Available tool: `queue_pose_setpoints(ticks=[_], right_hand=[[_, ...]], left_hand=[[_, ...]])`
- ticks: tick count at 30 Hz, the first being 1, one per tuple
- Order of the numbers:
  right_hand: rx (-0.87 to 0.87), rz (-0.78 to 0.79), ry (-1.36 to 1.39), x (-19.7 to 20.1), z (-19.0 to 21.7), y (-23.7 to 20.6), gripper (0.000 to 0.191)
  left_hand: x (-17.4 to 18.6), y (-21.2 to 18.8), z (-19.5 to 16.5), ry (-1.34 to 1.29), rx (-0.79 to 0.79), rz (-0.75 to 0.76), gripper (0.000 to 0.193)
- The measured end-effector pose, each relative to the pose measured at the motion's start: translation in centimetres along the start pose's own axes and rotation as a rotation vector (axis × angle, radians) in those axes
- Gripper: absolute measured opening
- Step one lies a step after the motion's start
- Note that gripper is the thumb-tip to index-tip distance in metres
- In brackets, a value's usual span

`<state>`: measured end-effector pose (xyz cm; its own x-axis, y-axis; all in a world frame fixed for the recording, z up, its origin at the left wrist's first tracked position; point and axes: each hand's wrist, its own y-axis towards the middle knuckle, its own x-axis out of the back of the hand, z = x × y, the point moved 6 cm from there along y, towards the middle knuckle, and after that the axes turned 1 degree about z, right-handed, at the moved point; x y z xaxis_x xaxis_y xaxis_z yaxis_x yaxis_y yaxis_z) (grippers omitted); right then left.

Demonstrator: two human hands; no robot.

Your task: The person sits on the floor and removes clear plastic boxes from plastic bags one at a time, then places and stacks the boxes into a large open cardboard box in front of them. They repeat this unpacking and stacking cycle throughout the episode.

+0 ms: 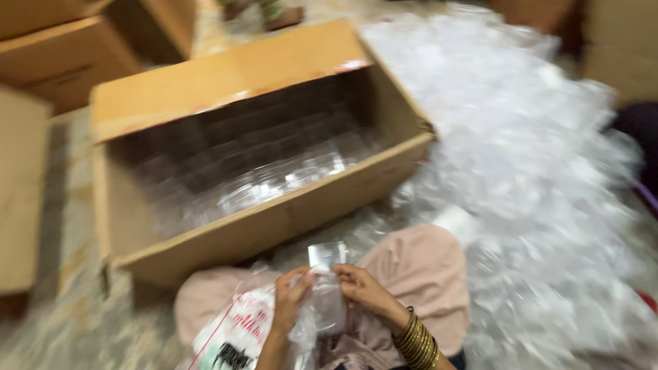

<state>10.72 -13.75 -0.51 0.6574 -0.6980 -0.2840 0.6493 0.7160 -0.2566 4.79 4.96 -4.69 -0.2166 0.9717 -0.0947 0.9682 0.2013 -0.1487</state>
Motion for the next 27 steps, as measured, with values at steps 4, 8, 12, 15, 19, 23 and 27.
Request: queue_pose_setpoints(ticks=[4,8,12,15,19,23,27], right_hand=[[-0.012,0.142,0.26,-0.5,0.9,-2.0,0.01],[0.003,0.148,0.527,0.1,4.5,-3.0,0.01],[0.333,-0.292,0.435,9.7,12.0,-3.3,0.01],[0.512,-0.586,0.073,18.8,19.6,-4.7,0.022],[0.844,-0.734,0.021,26.6,28.8,-5.0,0.018],[0.733,-0.742,-0.141,27.2,31.3,-3.1,0.015],[0.59,-0.921,-0.659,21.6,28.3,-2.8,0.039]], left_hand=[[-1.9,-0.3,-0.2,-0.114,0.105,0.068,0.019],[-4.0,-0.5,-1.4,-0.218,0.14,0.06,0.019],[-3.6,-0.6,-2.5,-0.299,0.149,0.046,0.021],[-2.5,0.0,-2.1,-0.347,0.159,0.03,0.024],[-2.2,0.6,-2.5,-0.364,0.051,0.167,0.046],[-3.1,0.7,-4.7,-0.207,0.04,0.153,0.054],[-4.9,-0.6,-9.6,-0.214,-0.012,0.116,0.046]])
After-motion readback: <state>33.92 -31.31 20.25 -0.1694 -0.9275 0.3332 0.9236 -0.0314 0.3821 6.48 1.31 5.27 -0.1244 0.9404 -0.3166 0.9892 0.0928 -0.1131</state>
